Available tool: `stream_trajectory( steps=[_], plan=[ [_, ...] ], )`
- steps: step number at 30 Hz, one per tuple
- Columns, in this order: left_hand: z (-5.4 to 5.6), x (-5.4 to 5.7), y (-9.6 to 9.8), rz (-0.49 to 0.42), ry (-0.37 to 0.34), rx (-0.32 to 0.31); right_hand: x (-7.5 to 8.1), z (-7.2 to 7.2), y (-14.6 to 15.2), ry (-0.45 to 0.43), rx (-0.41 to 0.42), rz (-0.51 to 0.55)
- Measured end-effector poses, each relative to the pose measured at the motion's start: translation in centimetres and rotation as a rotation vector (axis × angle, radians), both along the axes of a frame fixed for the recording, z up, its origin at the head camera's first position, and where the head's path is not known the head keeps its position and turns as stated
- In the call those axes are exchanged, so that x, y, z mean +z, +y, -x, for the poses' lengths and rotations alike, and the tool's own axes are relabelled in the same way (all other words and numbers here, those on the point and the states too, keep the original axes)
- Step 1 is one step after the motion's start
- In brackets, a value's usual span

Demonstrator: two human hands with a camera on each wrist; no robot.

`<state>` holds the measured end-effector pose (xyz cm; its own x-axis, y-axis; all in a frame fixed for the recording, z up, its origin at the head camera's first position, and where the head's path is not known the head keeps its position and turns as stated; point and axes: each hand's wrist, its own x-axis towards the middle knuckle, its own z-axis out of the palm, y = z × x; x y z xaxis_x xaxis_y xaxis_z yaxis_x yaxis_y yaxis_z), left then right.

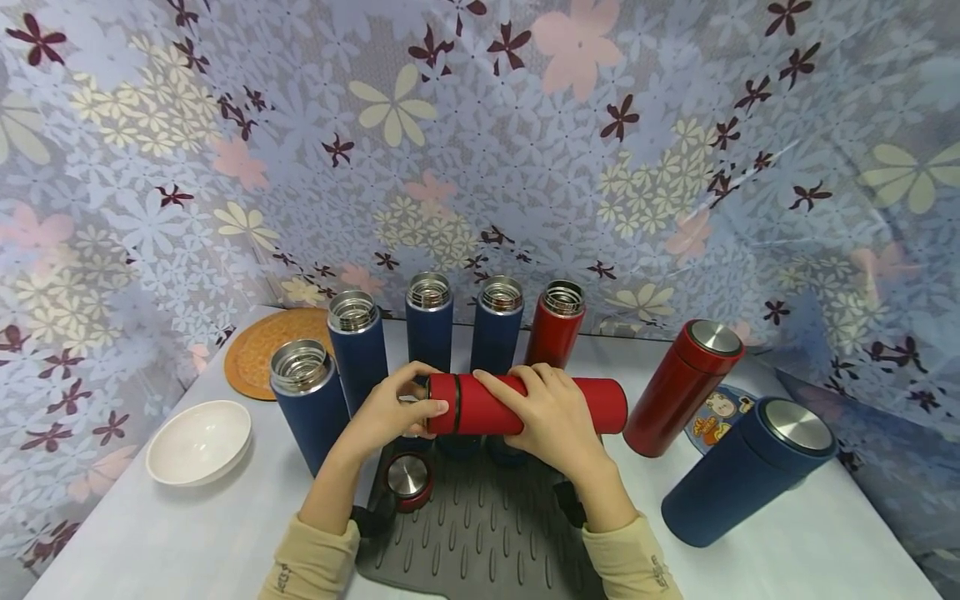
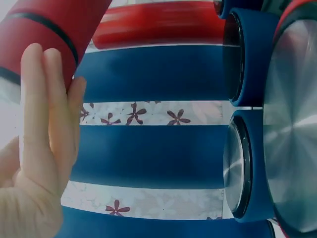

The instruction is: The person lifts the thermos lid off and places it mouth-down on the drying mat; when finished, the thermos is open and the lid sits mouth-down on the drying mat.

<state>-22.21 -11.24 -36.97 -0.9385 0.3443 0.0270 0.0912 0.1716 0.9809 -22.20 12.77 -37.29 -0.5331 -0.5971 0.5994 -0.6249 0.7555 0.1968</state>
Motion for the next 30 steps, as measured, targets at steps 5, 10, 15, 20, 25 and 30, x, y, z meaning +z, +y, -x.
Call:
stream_trajectory(
  steps=[5,10,15,20,25,30],
  plan=[
    [-0.04,0.0,-0.11,0.029,0.004,-0.022,0.1,-0.03,-0.03,0.018,0.004,0.002],
    [-0.02,-0.05,-0.41,0.065,0.224,-0.122,0.23,-0.08,0.16,0.005,-0.009,-0.003],
    [-0.08,-0.01,-0.49,0.056,0.362,-0.131,0.32,-0.17,0.33,-0.031,-0.007,0.001],
    [-0.13,0.08,-0.53,0.06,0.357,-0.116,0.57,-0.35,0.25,-0.042,-0.014,-0.008],
    [-0.16,-0.02,-0.62,0.037,0.263,-0.125,0.67,-0.44,0.18,-0.037,-0.017,-0.025],
    [-0.05,-0.07,-0.65,0.063,0.191,-0.122,0.62,-0.5,0.22,-0.026,-0.012,-0.029]
  ],
)
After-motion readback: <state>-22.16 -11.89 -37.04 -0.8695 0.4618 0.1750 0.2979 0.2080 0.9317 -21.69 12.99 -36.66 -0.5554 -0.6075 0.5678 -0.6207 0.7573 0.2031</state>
